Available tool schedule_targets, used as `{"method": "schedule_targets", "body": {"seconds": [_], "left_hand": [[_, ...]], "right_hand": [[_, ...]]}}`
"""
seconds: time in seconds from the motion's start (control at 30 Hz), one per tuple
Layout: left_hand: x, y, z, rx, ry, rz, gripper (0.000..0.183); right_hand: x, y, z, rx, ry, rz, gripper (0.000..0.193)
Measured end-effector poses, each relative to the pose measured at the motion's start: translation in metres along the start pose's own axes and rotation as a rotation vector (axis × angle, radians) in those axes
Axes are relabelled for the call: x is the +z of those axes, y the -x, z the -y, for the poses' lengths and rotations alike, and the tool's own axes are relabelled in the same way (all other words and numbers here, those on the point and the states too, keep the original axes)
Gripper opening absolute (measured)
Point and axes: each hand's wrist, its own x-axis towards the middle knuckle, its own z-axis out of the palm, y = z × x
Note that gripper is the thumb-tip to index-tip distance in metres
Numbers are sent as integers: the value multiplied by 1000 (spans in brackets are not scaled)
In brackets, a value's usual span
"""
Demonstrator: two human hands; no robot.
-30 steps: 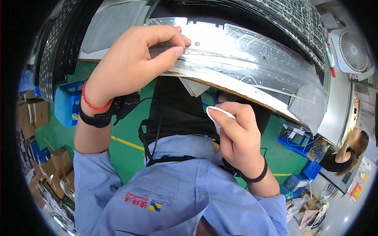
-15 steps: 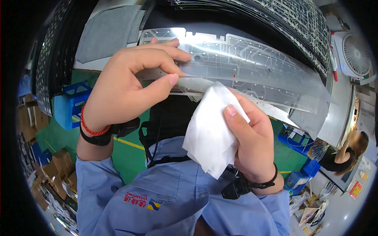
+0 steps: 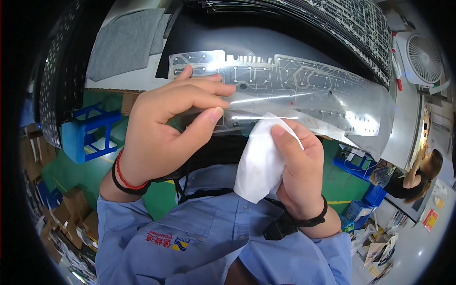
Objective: Sorting, inspecting, and wiping keyboard membrane components on an assembly floor.
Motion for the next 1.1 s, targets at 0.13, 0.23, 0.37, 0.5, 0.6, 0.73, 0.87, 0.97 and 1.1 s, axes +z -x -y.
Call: {"method": "schedule_targets", "body": {"seconds": [0.13, 0.23, 0.37, 0.5, 0.6, 0.73, 0.87, 0.97, 1.1], "left_hand": [[6, 1, -1, 57, -53, -11, 15], [9, 1, 2, 100, -77, 0, 15], [12, 2, 9, 94, -59, -38, 14], [13, 2, 10, 82, -41, -76, 12], [12, 3, 7, 62, -50, -34, 16], [13, 1, 7, 54, -73, -43, 16], [17, -3, 13, 71, -113, -81, 15], [18, -5, 17, 94, -123, -100, 15], [19, -7, 17, 98, -163, -106, 14]], "right_hand": [[6, -1, -3, 66, -73, 12, 21], [4, -3, -6, 83, -74, 12, 21], [3, -3, -8, 62, -32, -13, 21], [3, -4, -10, 26, -44, -3, 20], [8, -4, -9, 61, -75, -88, 19], [-5, -4, -12, 70, -85, 30, 17], [-15, 12, -7, 57, 160, 65, 21], [-36, 24, -2, -92, 365, 78, 25], [-44, 16, 9, -1159, 1153, -60, 39]]}}
